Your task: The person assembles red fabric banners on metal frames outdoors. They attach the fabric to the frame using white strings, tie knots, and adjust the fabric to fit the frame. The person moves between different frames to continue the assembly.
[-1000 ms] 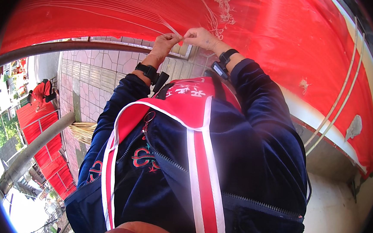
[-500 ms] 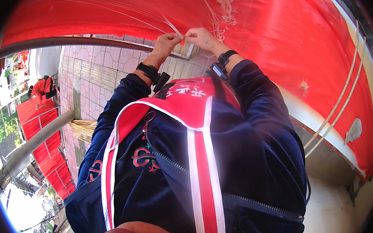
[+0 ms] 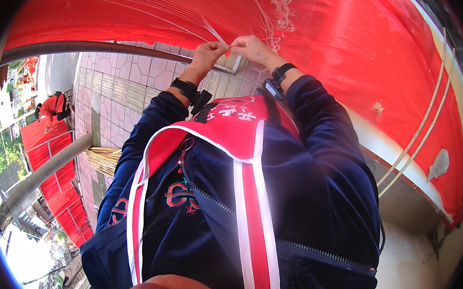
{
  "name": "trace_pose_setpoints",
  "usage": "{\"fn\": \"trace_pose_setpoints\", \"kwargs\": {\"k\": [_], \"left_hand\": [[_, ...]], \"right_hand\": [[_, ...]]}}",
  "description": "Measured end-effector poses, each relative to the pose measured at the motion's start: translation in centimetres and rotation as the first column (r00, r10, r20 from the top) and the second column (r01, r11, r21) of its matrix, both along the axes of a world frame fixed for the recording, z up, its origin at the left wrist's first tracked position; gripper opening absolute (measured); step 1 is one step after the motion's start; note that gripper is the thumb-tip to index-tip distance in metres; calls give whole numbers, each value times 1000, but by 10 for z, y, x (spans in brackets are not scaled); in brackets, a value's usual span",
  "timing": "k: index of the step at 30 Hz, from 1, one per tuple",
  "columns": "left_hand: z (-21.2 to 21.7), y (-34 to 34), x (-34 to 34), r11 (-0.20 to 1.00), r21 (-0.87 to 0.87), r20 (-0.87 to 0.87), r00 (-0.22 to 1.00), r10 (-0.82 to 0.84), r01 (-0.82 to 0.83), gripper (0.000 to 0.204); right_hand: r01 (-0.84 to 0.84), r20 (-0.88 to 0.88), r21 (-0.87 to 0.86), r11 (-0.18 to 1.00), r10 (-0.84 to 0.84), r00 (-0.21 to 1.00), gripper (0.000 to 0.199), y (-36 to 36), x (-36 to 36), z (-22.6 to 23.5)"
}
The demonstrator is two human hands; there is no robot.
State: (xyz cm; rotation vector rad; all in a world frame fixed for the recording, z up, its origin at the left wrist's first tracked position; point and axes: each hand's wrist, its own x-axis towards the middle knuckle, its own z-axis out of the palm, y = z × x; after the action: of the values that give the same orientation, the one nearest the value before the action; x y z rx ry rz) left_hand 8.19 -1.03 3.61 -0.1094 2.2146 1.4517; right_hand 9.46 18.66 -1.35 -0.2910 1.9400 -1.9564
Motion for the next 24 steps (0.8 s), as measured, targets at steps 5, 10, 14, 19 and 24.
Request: {"fn": "trace_pose_setpoints", "kwargs": {"k": [5, 10, 14, 19, 24], "left_hand": [[1, -4, 0, 1000, -20, -20, 1000, -23, 22, 20], [2, -15, 3, 999, -48, -26, 999, -23, 22, 21], [-4, -28, 0, 995, -101, -33, 999, -13, 10, 22], [-10, -39, -4, 979, -203, -61, 998, 8, -21, 21], [-3, -29, 1, 999, -27, -21, 999, -31, 30, 20]], "right_hand": [[16, 211, -45, 999, -6, 977, 14, 7, 1, 8], [225, 269, -192, 955, -169, 948, 16, 24, -1, 14], [464, 382, -395, 793, -318, 868, 14, 46, -9, 12], [497, 191, -347, 795, -459, 868, 13, 69, -16, 13], [384, 3, -201, 901, -392, 920, 17, 56, -8, 16]]}}
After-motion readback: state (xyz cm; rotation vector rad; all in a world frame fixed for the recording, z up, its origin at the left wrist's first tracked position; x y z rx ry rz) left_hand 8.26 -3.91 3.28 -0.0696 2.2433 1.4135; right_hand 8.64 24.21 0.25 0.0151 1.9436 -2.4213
